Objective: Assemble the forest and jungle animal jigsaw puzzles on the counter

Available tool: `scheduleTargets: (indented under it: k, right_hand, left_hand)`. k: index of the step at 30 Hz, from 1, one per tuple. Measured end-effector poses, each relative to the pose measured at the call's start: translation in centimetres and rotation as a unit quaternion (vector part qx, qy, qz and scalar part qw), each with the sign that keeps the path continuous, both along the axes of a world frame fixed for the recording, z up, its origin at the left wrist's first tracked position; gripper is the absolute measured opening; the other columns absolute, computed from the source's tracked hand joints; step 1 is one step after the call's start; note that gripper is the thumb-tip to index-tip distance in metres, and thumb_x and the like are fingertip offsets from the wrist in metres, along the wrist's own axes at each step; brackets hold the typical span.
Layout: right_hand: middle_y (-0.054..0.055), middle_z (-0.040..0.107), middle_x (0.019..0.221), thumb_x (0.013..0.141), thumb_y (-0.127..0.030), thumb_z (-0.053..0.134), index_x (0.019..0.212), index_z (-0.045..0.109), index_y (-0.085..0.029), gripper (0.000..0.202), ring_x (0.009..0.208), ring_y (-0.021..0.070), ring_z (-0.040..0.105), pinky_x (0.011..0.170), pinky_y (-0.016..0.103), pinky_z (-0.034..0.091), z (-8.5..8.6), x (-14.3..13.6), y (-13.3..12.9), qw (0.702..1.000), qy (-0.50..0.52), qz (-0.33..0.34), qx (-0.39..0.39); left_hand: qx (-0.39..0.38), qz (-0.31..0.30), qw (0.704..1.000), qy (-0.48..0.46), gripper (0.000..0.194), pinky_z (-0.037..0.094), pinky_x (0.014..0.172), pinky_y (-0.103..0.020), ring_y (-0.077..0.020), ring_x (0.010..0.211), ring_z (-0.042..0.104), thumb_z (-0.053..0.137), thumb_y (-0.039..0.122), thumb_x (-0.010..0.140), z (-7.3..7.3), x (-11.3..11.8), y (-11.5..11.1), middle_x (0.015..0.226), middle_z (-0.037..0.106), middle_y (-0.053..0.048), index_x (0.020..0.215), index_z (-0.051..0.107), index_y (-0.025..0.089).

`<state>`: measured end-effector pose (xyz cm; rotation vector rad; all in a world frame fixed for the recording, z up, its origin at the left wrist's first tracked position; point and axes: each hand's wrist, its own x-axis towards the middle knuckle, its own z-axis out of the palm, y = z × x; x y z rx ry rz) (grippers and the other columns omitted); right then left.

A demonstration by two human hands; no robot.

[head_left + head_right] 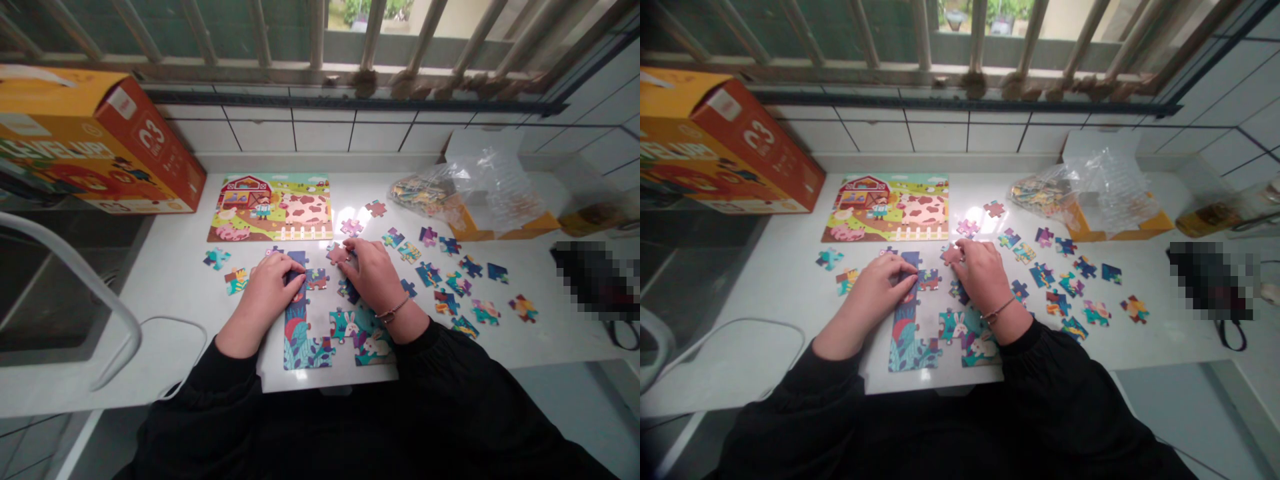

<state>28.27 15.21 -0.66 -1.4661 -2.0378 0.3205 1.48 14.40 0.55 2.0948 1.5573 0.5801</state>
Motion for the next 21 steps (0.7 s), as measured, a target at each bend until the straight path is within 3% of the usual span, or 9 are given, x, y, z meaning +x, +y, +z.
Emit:
scheduleTargets:
  k: [8,21]
  right_hand:
    - [0.010,0.079,0.113,0.090,-0.021,0.085,0.128,0.064,-0.024,0.043,0.107,0.0336,0.068,0.097,0.050,0.056,-0.25,0.27,-0.09,0.999,0.043,-0.008,-0.004]
    - [0.008,0.078,0.117,0.089,-0.018,0.085,0.126,0.064,-0.026,0.043,0.110,0.0318,0.069,0.101,0.049,0.057,0.58,0.13,-0.69,0.994,0.075,0.080,0.017]
  left_hand:
    - [-0.004,0.000,1.000,0.004,0.008,0.052,0.103,-0.047,-0.0291,0.113,0.068,0.076,0.027,0.097,-0.09,0.07,0.07,0.112,0.075,-0.007,0.102,0.082,0.025]
    - [-0.007,0.002,1.000,0.000,0.009,0.052,0.101,-0.047,-0.0296,0.114,0.068,0.074,0.028,0.097,0.27,0.12,-0.14,0.112,0.075,-0.007,0.102,0.081,0.025]
